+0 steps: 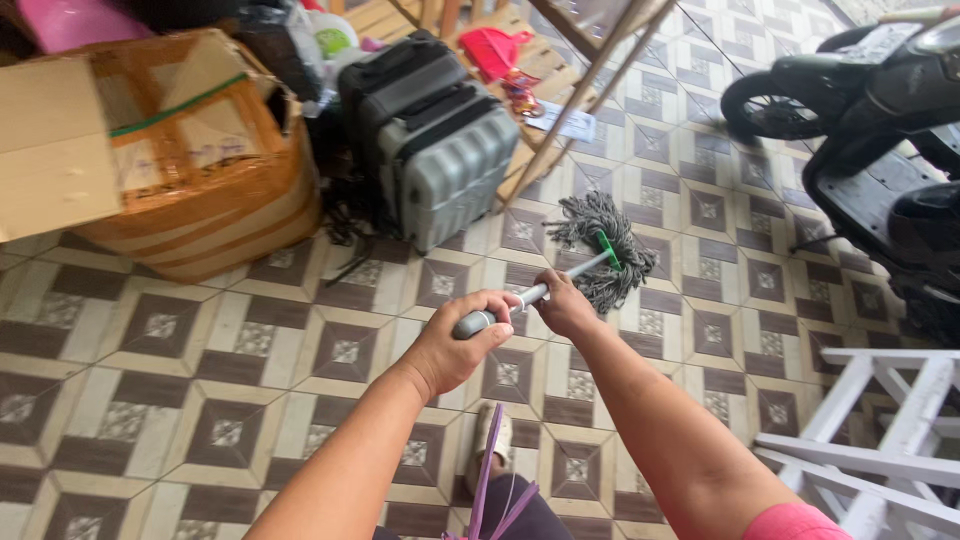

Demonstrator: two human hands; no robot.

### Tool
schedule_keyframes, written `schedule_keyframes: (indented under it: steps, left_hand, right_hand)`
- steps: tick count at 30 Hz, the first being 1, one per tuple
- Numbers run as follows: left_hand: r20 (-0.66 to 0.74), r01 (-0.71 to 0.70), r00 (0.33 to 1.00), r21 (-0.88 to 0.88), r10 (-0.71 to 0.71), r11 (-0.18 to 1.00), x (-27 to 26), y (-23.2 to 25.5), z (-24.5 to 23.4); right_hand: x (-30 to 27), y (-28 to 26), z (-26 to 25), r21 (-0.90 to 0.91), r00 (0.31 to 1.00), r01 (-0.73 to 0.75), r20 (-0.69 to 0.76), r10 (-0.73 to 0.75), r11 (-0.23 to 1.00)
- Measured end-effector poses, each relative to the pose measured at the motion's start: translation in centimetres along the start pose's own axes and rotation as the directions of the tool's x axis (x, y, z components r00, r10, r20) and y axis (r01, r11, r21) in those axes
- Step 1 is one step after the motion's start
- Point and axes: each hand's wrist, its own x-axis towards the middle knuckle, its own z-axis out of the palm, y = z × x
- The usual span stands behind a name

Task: The person assembles a mop by connecting sections of the handle, tightening the screw-on mop head, and then testing it by mopping a tiled floor.

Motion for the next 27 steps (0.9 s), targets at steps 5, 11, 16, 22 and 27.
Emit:
schedule_keyframes:
  steps: [5, 11, 16, 22, 27]
  left_hand:
    - [-0.003, -0.122, 0.992, -0.146, 0.123, 0.982, 9.0, -1.0, 9.0]
    - [0.048, -0.285, 0.95, -0.262, 0.308, 0.922, 13.1, 2.5, 10.2]
    - [0.004, -0.215, 0.974, -0.289, 0.226, 0.933, 12.8, 1.3, 11.3]
    - [-0.016, -0.079, 0.997, -0.144, 0.077, 0.986, 10.4, -0.9, 11.6]
    - [-0.07, -0.362, 0.916, 0.274, 0.394, 0.891, 4.2, 1.5, 4.5]
  right_hand:
    - [1.1, 6.3, -6.9, -0.025, 0.953, -0.25, -0.186, 0.241, 0.968]
    - [3.8, 6.5, -13.1, -0.02, 0.85, -0.217, -0.495, 0.179, 0.976]
    - [4.9, 8.8, -13.4, -0.065, 0.855, -0.201, -0.499, 0.142, 0.977]
    - [5.1, 13.1, -8.1, -0.04, 0.965, -0.113, -0.241, 0.101, 0.993]
    - [2.4, 5.1, -1.3, 0.053, 0.985, -0.008, -0.171, 0.017, 0.999]
